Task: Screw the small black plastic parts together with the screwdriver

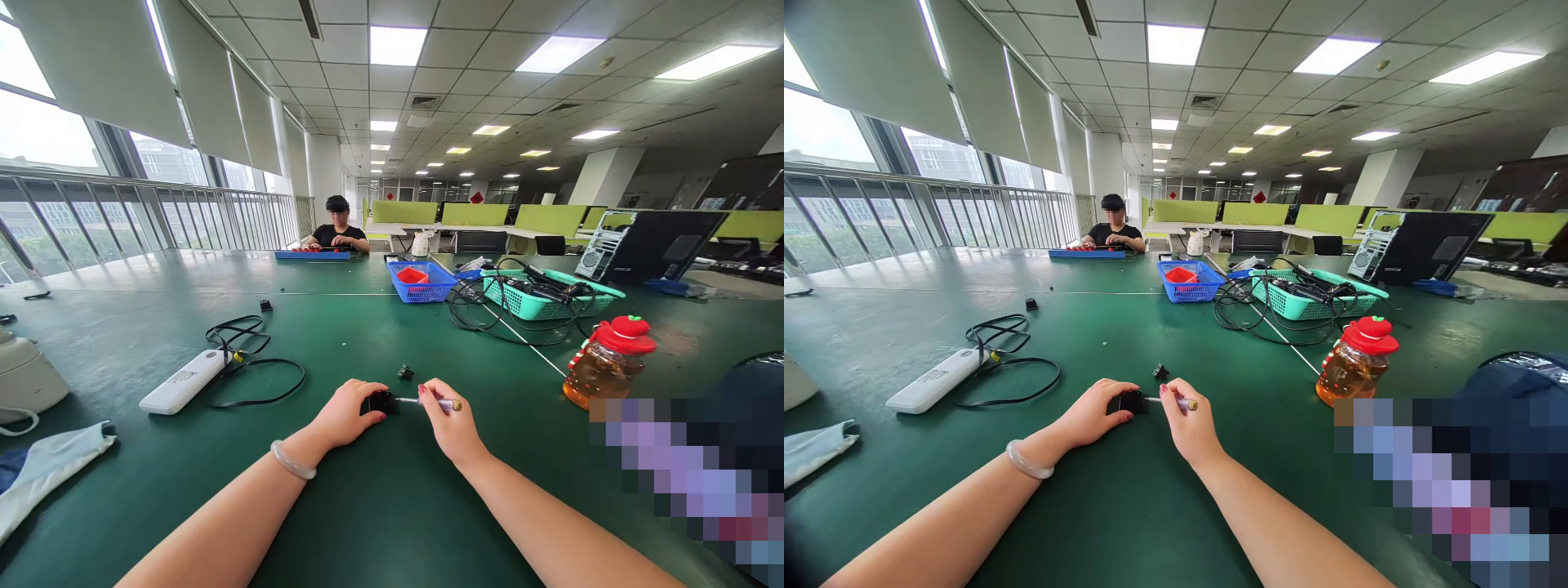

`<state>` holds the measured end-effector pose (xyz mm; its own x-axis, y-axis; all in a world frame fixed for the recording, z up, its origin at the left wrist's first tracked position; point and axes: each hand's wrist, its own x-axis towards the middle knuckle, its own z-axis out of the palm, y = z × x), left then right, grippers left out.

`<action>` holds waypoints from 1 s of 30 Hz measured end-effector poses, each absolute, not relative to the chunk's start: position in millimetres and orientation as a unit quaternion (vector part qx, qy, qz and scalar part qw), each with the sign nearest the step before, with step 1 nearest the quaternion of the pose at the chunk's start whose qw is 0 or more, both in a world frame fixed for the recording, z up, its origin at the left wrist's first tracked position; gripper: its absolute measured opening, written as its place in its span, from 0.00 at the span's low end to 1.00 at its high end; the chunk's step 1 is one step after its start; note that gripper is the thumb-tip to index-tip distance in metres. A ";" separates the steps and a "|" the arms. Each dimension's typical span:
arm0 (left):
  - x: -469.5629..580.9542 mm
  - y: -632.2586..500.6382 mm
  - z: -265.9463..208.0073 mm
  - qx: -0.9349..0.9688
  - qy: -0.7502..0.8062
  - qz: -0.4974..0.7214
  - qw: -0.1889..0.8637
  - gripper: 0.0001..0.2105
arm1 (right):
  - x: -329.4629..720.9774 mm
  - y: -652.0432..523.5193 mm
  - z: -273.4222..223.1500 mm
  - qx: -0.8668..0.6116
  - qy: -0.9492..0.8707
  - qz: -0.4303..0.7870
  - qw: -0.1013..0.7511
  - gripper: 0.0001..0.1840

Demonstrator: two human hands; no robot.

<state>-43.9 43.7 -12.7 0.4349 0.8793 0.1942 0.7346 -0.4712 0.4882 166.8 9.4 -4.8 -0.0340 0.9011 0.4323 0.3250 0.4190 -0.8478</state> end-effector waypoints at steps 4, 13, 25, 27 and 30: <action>-43.3 43.8 -11.6 0.832 0.484 0.213 0.167 0.21 | 166.0 13.1 -7.8 -0.456 -0.672 0.303 0.499 0.22; -43.0 43.7 -12.9 0.833 0.483 0.220 0.155 0.20 | 165.0 11.4 -7.2 -0.416 -0.766 0.256 0.417 0.17; -44.1 44.0 -12.7 0.832 0.482 0.220 0.162 0.19 | 164.5 3.4 -0.2 -0.396 -0.807 0.163 0.407 0.21; -43.7 43.5 -11.7 0.832 0.483 0.219 0.162 0.19 | 163.4 4.4 -0.4 -0.401 -0.808 0.167 0.397 0.21; -43.6 43.6 -11.3 0.830 0.487 0.217 0.166 0.20 | 162.9 3.5 -0.4 -0.404 -0.807 0.168 0.397 0.21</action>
<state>-43.6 43.6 -11.3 0.4317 0.8799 0.1987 0.7362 -0.4710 0.4860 162.9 3.5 -0.4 -0.3584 0.7847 0.5058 0.5180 0.6179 -0.5915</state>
